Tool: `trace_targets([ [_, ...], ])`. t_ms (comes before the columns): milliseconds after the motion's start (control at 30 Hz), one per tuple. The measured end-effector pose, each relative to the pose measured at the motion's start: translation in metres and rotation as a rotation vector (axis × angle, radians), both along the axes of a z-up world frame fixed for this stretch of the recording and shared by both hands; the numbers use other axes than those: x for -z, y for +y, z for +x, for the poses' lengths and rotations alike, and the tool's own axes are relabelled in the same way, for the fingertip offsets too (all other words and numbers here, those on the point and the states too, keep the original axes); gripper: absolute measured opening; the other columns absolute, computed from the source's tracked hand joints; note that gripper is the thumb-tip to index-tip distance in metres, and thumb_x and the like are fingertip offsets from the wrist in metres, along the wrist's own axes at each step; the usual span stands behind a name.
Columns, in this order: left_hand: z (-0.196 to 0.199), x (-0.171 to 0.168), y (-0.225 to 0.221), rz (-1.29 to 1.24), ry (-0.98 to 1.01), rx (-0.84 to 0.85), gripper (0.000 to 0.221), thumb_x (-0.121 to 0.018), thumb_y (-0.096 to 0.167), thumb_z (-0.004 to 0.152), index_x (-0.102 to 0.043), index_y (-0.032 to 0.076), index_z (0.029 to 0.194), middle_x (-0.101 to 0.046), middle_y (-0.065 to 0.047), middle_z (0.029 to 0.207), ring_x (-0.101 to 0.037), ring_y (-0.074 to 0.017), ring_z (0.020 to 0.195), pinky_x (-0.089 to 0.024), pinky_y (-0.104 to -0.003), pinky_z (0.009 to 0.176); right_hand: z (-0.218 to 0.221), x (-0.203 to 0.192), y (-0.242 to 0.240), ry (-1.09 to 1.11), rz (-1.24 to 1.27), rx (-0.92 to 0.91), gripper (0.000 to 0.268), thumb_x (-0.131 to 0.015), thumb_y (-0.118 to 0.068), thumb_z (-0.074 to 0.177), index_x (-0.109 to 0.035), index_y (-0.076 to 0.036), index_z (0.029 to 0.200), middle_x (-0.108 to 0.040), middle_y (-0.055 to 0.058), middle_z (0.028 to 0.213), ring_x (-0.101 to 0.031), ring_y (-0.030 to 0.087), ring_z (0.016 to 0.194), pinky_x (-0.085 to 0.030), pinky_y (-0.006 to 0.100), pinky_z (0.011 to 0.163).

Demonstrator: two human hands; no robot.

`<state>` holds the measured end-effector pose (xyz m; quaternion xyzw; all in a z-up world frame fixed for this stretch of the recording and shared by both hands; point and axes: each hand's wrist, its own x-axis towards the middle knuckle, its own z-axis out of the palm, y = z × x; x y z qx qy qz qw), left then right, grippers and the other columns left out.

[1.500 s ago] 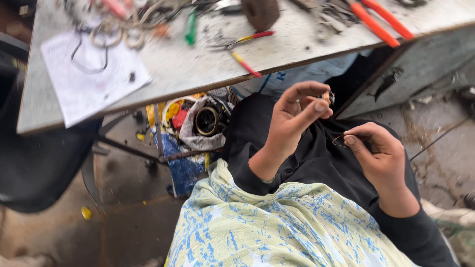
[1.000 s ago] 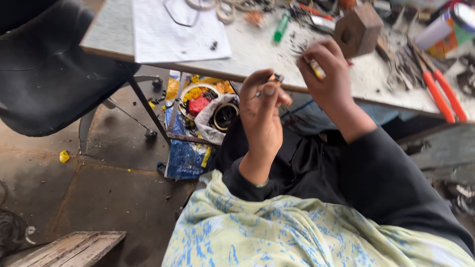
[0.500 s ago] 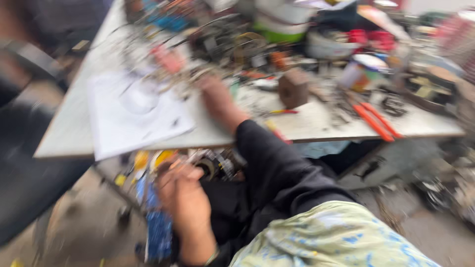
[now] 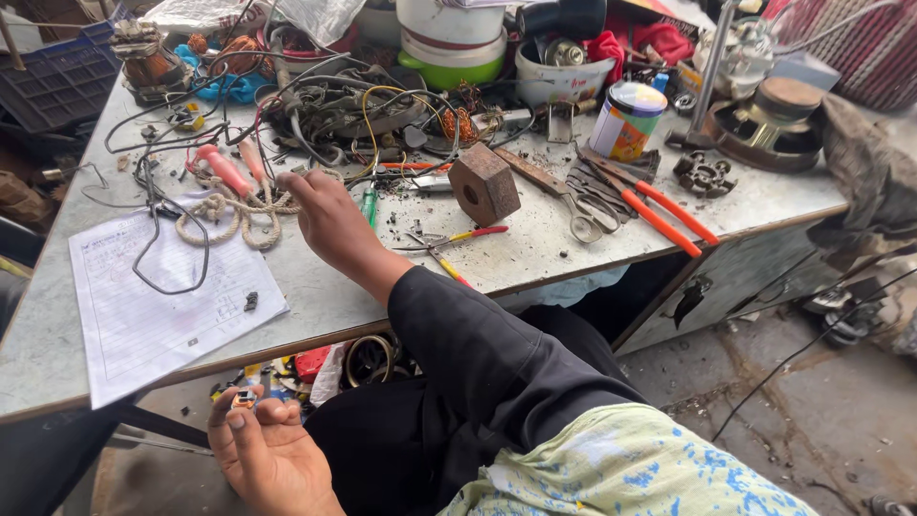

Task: The person manipulates thin copper wire and small electronic components by hand over a workbench.

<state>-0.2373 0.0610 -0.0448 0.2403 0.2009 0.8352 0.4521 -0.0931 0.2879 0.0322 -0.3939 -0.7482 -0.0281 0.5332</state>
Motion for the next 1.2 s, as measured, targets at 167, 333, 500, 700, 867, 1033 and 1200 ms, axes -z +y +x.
trace_targets([
  [167,-0.002,0.026,0.010,-0.013,0.046,-0.018,0.029,-0.071,0.026,0.105,-0.064,0.007,0.125,-0.066,-0.006,0.109,-0.060,-0.0124,0.083,-0.051,-0.027,0.077,-0.002,0.001,0.001,0.085,-0.162,-0.055,0.013,-0.055,-0.008,0.092,-0.063,-0.006,0.101,-0.061,0.017,0.103,-0.062,0.038,0.102,-0.050,0.047,0.087],
  [333,-0.004,0.048,0.023,-0.002,0.085,-0.012,0.030,-0.071,0.027,0.105,-0.063,0.007,0.127,-0.066,-0.006,0.111,-0.060,-0.0122,0.083,-0.051,-0.026,0.076,-0.005,0.005,-0.003,0.047,-0.280,0.020,0.028,-0.068,-0.031,0.087,-0.062,-0.005,0.094,-0.062,0.019,0.100,-0.065,0.038,0.095,-0.053,0.047,0.083],
  [500,-0.008,0.039,0.023,-0.012,0.081,0.043,0.031,-0.072,0.027,0.105,-0.063,0.008,0.128,-0.067,-0.006,0.113,-0.061,-0.0119,0.083,-0.051,-0.026,0.075,0.002,0.014,0.008,0.064,-0.242,0.108,0.028,-0.070,-0.031,0.091,-0.061,-0.008,0.103,-0.061,0.020,0.117,-0.068,0.040,0.093,-0.056,0.048,0.074],
  [700,0.008,0.011,0.005,-0.014,0.041,0.023,0.031,-0.073,0.026,0.105,-0.063,0.006,0.127,-0.068,-0.007,0.114,-0.062,-0.0113,0.083,-0.050,-0.026,0.075,0.001,0.014,0.016,0.201,-0.264,0.012,0.023,-0.064,-0.021,0.096,-0.059,-0.008,0.115,-0.063,0.019,0.123,-0.070,0.038,0.097,-0.056,0.047,0.081],
  [867,0.008,0.004,0.001,0.011,0.000,0.071,0.028,-0.073,0.022,0.107,-0.061,0.005,0.125,-0.066,-0.006,0.110,-0.060,-0.0123,0.085,-0.048,-0.028,0.077,0.002,0.030,0.023,0.126,-0.364,-0.001,0.015,-0.064,-0.020,0.100,-0.063,-0.008,0.108,-0.073,0.015,0.102,-0.070,0.037,0.097,-0.054,0.045,0.081],
  [1033,0.009,0.021,0.011,0.076,0.077,0.036,0.024,-0.061,0.015,0.109,-0.059,0.000,0.128,-0.065,-0.010,0.107,-0.058,-0.0163,0.090,-0.049,-0.031,0.080,0.013,0.080,0.086,-0.024,-0.076,0.063,0.031,-0.054,-0.010,0.099,-0.067,-0.015,0.127,-0.067,0.016,0.128,-0.064,0.033,0.117,-0.047,0.046,0.099],
  [1200,0.008,0.009,-0.001,0.042,-0.025,0.113,0.028,-0.065,0.015,0.105,-0.060,0.003,0.130,-0.063,-0.005,0.095,-0.059,-0.0132,0.084,-0.050,-0.030,0.079,0.034,0.038,0.064,0.583,-0.702,-0.084,0.037,-0.051,-0.033,0.111,-0.069,-0.003,0.100,-0.045,0.016,0.079,-0.042,0.022,0.069,-0.032,0.038,0.060],
])
